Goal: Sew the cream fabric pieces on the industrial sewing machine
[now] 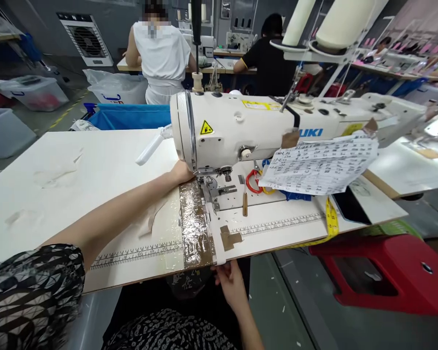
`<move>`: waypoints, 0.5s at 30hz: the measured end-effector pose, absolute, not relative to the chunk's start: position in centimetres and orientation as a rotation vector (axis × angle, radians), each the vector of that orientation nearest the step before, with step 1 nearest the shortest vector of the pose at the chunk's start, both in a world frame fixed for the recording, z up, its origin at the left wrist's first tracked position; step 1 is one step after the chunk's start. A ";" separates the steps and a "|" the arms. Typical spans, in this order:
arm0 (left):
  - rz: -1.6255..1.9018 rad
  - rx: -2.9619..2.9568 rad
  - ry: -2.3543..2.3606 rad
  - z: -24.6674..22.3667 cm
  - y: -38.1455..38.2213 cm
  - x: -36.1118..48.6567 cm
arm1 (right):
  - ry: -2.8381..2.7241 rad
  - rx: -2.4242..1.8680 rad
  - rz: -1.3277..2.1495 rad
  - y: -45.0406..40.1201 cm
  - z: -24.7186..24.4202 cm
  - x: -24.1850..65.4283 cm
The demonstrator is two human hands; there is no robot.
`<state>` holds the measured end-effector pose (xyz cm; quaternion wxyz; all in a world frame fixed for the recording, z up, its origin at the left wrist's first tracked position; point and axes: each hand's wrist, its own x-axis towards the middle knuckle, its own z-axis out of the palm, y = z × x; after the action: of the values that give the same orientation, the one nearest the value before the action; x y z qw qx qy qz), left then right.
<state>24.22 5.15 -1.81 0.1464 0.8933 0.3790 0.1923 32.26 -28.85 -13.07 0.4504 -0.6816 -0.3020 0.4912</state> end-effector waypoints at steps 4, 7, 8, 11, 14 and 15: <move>0.557 2.638 1.030 -2.3 5.2 23.8 | -0.880 -1.676 1.250 -27.3 -14.9 31.7; 0.554 2.680 0.988 -2.7 5.5 23.3 | -0.922 -1.725 1.262 -28.0 -15.7 30.4; 0.559 2.688 0.982 -2.7 5.5 23.2 | -0.931 -1.742 1.280 -28.5 -16.0 30.0; 0.592 2.703 0.973 -2.9 5.5 23.2 | -0.942 -1.747 1.348 -29.5 -16.9 29.3; 0.633 2.712 0.958 -2.9 5.4 23.2 | -0.898 -1.719 1.340 -29.5 -17.2 29.3; 0.644 2.717 0.950 -3.0 5.4 23.2 | -0.883 -1.716 1.327 -29.3 -17.3 29.3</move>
<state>23.20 5.36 -2.96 0.0958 0.9169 0.3207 0.2173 29.33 -29.27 -17.33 0.3891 -0.6748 -0.3474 0.5220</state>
